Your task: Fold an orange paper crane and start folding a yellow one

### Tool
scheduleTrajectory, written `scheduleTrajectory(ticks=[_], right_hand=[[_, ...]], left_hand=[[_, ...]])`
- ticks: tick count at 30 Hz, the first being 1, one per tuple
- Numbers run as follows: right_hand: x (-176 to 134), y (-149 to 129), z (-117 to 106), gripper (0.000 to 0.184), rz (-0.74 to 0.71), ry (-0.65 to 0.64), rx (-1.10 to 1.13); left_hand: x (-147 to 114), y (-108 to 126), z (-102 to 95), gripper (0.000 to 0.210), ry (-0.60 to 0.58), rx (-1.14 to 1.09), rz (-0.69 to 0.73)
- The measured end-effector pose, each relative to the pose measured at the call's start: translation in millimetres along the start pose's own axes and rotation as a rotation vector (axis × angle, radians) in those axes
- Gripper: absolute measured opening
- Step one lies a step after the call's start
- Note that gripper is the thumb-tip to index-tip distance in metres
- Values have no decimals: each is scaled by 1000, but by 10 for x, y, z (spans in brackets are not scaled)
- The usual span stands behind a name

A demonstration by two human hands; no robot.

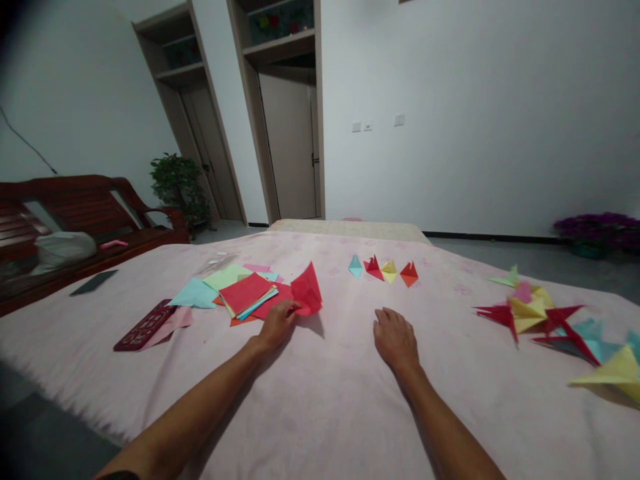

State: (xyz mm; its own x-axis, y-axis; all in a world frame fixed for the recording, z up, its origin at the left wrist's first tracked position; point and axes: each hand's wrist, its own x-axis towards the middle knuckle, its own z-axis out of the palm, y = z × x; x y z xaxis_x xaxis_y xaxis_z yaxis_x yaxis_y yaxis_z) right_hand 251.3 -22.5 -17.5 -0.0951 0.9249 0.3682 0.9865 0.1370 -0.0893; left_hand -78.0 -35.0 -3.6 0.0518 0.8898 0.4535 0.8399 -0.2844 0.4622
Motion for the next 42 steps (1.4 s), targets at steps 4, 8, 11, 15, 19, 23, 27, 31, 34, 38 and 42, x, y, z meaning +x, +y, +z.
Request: scheduleTrajectory(ticks=[4,8,11,15,19,23,27,31,34,38,42], right_hand=[[3,-8,-27,37,14,-7,0],[-5,-34,-84,36,24,-15,1],[-18,-59,-124,34,26,-5,-11],[-36,-85,-160,32,25,10,-32],[-51,-98,-188,31,22,3,-49],[-57,-101,-200,29,17,-2,-52],[-55,-96,-189,29,18,4,-48],[-56,-94,-181,28,11,11,-47],[-51,-101,-187,28,14,5,-48],[-32,-112,-186,29,14,3,-56],[-2,-101,-144,31,2,14,-76]], left_hand=[[-104,166,265,35,-70,14,114],[-106,151,310,39,-58,57,96],[-100,154,303,39,-64,78,88],[-113,194,286,38,-75,94,93],[-115,216,271,39,-84,105,87],[-104,227,263,42,-91,120,67],[-102,237,263,41,-88,128,57],[-108,236,273,40,-78,121,59],[-110,234,276,38,-70,110,63],[-114,246,259,36,-57,103,75],[-123,262,220,37,-43,104,107]])
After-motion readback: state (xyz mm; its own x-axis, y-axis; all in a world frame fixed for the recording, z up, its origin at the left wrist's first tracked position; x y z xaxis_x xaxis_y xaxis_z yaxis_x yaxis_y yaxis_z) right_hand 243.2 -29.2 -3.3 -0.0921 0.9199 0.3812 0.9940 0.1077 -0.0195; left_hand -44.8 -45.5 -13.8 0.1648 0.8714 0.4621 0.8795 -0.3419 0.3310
